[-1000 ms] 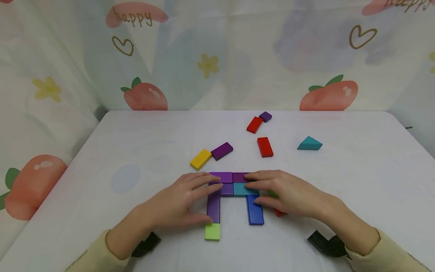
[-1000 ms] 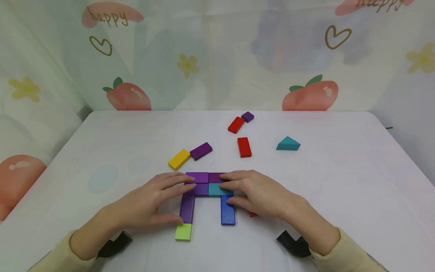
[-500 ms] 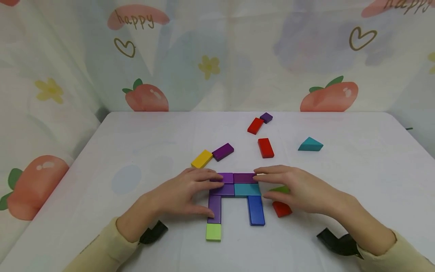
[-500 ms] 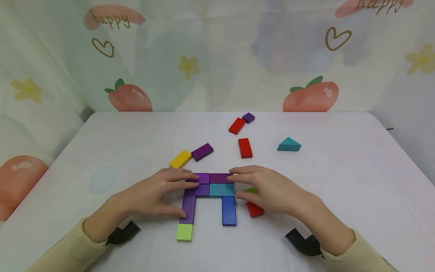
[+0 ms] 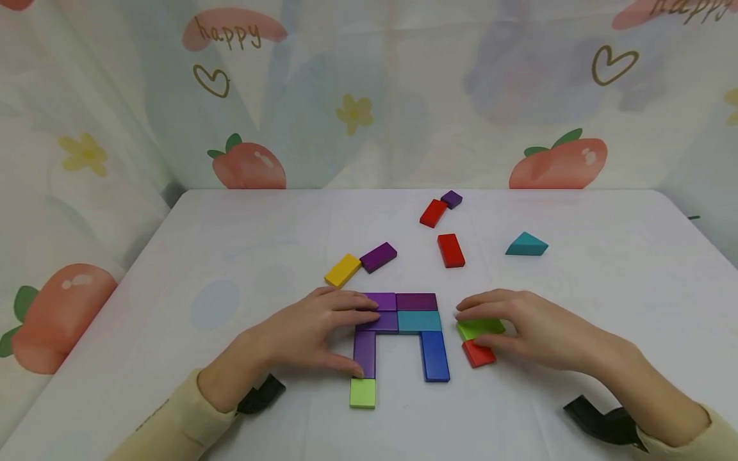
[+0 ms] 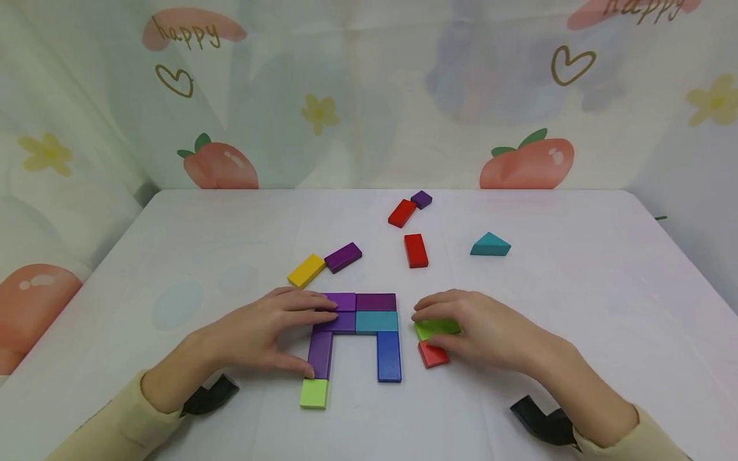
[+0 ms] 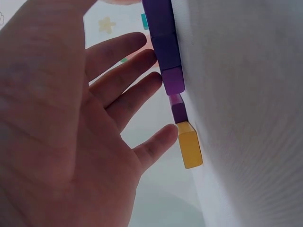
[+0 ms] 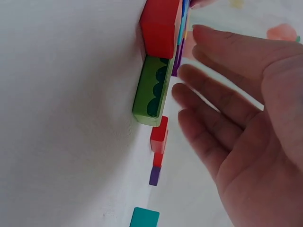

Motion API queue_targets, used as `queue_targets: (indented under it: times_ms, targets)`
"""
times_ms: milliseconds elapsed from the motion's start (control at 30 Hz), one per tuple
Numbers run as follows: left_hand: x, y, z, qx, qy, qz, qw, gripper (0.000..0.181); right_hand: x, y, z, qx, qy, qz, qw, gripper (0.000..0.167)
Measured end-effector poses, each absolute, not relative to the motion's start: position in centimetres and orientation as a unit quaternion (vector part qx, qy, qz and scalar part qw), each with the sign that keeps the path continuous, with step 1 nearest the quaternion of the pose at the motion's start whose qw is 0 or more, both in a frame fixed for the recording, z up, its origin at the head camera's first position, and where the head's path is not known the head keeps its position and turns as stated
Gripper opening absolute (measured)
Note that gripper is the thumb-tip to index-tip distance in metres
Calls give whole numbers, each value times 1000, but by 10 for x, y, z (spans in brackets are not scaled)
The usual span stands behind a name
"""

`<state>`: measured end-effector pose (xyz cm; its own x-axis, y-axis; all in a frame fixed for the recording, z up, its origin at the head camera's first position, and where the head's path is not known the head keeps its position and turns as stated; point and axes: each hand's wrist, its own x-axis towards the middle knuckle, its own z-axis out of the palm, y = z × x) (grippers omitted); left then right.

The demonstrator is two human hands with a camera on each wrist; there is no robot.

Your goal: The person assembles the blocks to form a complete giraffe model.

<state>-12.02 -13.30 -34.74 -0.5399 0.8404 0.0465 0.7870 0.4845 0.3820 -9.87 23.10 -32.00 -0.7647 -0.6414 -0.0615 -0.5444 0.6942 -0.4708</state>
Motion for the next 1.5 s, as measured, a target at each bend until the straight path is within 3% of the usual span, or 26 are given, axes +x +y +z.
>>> queue_targets:
  times_ms: [233, 900, 1500]
  targets:
    - [-118, -132, -346, 474, 861, 169, 74, 77, -89, 238, -322, -350, 903, -223, 110, 30]
    - [-116, -131, -344, 464, 871, 140, 86, 81, -82, 237, -330, -345, 906, -208, 128, 32]
    - [-115, -129, -343, 462, 872, 135, 87, 79, -69, 216, -320, -421, 866, -257, 78, 29]
